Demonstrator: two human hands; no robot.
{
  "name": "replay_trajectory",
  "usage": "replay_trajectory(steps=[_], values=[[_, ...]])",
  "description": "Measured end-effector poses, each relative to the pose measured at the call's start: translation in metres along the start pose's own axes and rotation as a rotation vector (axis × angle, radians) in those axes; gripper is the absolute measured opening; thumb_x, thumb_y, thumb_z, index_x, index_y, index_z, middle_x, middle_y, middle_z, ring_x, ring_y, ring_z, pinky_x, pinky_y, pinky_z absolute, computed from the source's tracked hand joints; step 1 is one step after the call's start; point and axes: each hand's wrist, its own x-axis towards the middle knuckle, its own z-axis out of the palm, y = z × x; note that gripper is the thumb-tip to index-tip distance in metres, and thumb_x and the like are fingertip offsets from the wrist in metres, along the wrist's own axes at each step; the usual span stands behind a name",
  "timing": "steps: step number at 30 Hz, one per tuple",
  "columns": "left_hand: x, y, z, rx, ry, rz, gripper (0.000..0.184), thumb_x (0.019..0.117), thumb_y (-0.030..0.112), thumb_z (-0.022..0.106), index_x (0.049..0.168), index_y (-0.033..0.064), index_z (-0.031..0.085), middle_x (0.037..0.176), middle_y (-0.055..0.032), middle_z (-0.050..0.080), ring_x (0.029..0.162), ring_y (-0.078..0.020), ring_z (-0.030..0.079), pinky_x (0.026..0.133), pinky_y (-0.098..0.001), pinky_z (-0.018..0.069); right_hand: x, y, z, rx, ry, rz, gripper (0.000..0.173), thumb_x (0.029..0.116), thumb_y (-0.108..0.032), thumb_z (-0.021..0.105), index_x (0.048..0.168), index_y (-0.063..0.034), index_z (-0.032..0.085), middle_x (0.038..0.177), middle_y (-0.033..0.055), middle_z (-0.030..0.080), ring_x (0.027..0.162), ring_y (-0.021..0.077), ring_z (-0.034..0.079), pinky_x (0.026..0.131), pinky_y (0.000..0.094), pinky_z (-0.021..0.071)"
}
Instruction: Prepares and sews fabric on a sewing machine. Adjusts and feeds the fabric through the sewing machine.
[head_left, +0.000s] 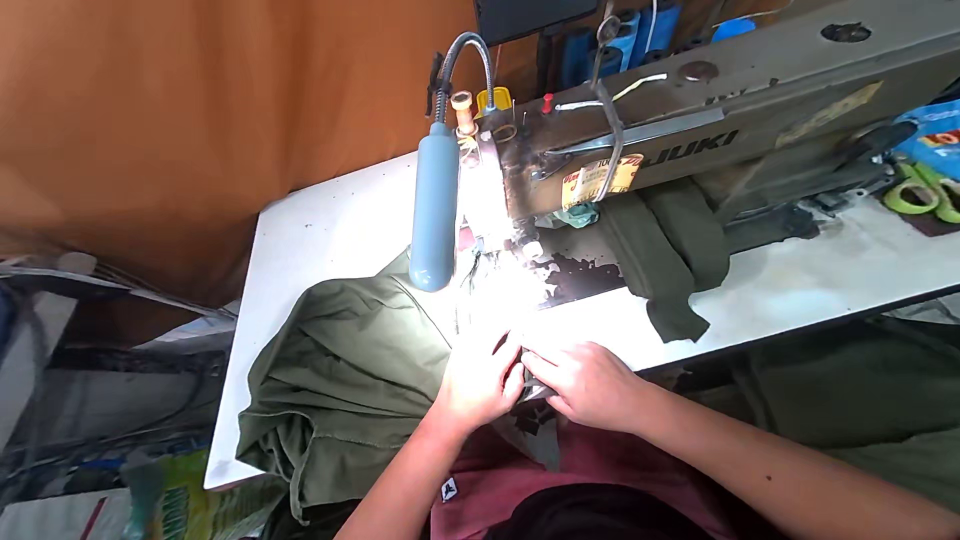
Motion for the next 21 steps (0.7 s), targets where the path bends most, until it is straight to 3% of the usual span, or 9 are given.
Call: replay_trajectory(steps=[5, 9, 10, 12, 14, 16, 18, 21], values=[[0.008, -0.009, 0.004, 0.014, 0.013, 0.000, 0.039, 0.0933, 0.030, 0.052, 0.114, 0.0086, 0.078, 0.120, -0.0145, 0.074, 0.111, -0.0324, 0.070, 0.092, -0.0516, 0.0536, 0.008, 0.006, -0.001, 0.016, -0.017, 0.032, 0.032, 0.0830, -0.016, 0.065, 0.110, -0.0012, 0.073, 0.112, 0.0153, 0.074, 0.080, 0.0296, 0.074, 0.059, 0.0428, 0.0574], [0.017, -0.017, 0.006, 0.002, -0.002, -0.020, 0.042, 0.0923, 0.030, 0.053, 0.118, 0.0064, 0.076, 0.122, -0.0162, 0.073, 0.112, -0.0337, 0.070, 0.094, -0.0529, 0.0533, 0.017, 0.011, -0.012, 0.113, -0.144, 0.136, 0.032, 0.0865, -0.014, 0.067, 0.116, -0.0017, 0.072, 0.104, 0.0177, 0.072, 0.086, 0.0352, 0.072, 0.066, 0.0497, 0.0576], [0.020, -0.019, 0.007, 0.000, -0.008, -0.033, 0.042, 0.0920, 0.029, 0.053, 0.118, 0.0062, 0.076, 0.122, -0.0161, 0.073, 0.113, -0.0338, 0.070, 0.094, -0.0534, 0.0531, 0.017, 0.013, -0.016, 0.154, -0.139, 0.174, 0.028, 0.0866, -0.014, 0.068, 0.111, -0.0020, 0.073, 0.102, 0.0190, 0.072, 0.087, 0.0366, 0.072, 0.067, 0.0516, 0.0574], [0.025, -0.023, 0.007, 0.007, -0.007, -0.039, 0.040, 0.0921, 0.027, 0.055, 0.119, 0.0070, 0.076, 0.122, -0.0148, 0.073, 0.113, -0.0326, 0.070, 0.095, -0.0525, 0.0537, 0.011, 0.021, -0.027, 0.202, 0.017, 0.208, 0.025, 0.0815, -0.010, 0.071, 0.105, -0.0019, 0.074, 0.110, 0.0209, 0.071, 0.083, 0.0360, 0.073, 0.065, 0.0516, 0.0600], [0.030, -0.028, 0.008, 0.022, 0.005, -0.038, 0.038, 0.0934, 0.027, 0.055, 0.118, 0.0077, 0.077, 0.121, -0.0130, 0.073, 0.114, -0.0306, 0.069, 0.096, -0.0509, 0.0535, -0.001, 0.035, -0.045, 0.170, 0.214, 0.247, 0.032, 0.0794, -0.006, 0.069, 0.110, 0.0000, 0.074, 0.113, 0.0216, 0.070, 0.077, 0.0344, 0.073, 0.060, 0.0504, 0.0600], [0.036, -0.033, 0.011, 0.031, 0.022, -0.028, 0.036, 0.0941, 0.027, 0.056, 0.116, 0.0083, 0.077, 0.121, -0.0115, 0.073, 0.114, -0.0296, 0.069, 0.095, -0.0506, 0.0541, -0.019, 0.061, -0.066, 0.050, 0.388, 0.323, 0.034, 0.0840, -0.005, 0.061, 0.115, 0.0000, 0.074, 0.112, 0.0223, 0.070, 0.084, 0.0336, 0.071, 0.066, 0.0488, 0.0597], [0.040, -0.039, 0.012, 0.034, 0.025, -0.020, 0.035, 0.0956, 0.027, 0.056, 0.116, 0.0091, 0.077, 0.123, -0.0110, 0.073, 0.116, -0.0289, 0.068, 0.098, -0.0509, 0.0531, -0.041, 0.096, -0.089, -0.097, 0.522, 0.420, 0.032, 0.0907, -0.002, 0.052, 0.115, 0.0044, 0.072, 0.113, 0.0288, 0.068, 0.094, 0.0405, 0.069, 0.076, 0.0520, 0.0581], [0.047, -0.046, 0.013, 0.042, -0.007, -0.033, 0.035, 0.0971, 0.029, 0.055, 0.116, 0.0112, 0.078, 0.124, -0.0096, 0.072, 0.119, -0.0284, 0.066, 0.101, -0.0523, 0.0511, -0.072, 0.147, -0.108, -0.227, 0.575, 0.635, 0.034, 0.0966, -0.002, 0.049, 0.125, 0.0075, 0.065, 0.134, 0.0357, 0.056, 0.122, 0.0533, 0.055, 0.101, 0.0642, 0.0448]])
